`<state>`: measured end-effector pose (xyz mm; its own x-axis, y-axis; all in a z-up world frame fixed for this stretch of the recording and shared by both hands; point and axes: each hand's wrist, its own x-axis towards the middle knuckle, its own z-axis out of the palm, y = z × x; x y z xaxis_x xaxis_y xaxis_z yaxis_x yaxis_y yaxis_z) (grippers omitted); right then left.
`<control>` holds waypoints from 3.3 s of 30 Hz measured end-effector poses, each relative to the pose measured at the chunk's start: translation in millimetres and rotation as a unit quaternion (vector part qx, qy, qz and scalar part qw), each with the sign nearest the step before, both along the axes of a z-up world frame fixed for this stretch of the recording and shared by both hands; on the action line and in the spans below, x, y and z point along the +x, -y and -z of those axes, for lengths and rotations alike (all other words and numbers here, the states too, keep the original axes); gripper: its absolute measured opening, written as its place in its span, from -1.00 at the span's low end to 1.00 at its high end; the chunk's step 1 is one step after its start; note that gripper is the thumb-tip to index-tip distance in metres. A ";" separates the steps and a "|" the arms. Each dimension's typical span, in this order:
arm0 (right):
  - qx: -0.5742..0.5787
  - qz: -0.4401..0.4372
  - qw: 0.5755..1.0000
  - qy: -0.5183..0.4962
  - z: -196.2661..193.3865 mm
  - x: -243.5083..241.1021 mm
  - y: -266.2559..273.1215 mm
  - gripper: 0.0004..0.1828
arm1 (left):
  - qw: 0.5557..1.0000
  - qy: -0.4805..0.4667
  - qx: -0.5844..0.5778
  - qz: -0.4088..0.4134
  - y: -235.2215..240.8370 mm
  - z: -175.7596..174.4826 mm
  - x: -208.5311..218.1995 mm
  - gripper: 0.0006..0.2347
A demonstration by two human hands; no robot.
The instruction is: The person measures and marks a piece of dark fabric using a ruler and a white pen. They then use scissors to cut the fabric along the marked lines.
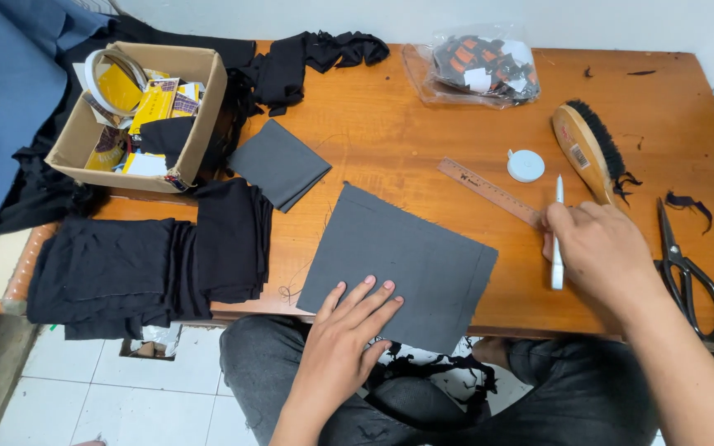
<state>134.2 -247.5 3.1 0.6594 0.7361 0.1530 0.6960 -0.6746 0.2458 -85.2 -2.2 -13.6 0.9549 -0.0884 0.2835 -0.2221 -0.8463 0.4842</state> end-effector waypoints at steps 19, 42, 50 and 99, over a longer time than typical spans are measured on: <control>0.182 -0.183 0.955 0.145 6.9 -57.4 -32.3 -0.81 | 0.998 0.044 -0.023 0.035 -0.6 -21.3 6.5 -0.51; 0.414 -0.102 0.886 -0.182 14.2 -57.7 -22.1 -0.76 | 0.998 -0.043 0.045 -0.026 -23.7 -10.7 74.0 -0.39; 0.398 -0.107 0.893 -0.180 10.6 -53.9 -24.0 -0.91 | 0.997 -0.044 0.044 -0.043 -20.7 -10.9 75.7 -0.38; 0.413 -0.105 0.893 -0.145 5.7 -56.1 -30.3 -0.84 | 0.998 -0.025 0.016 -0.058 -18.5 -10.8 73.5 -0.41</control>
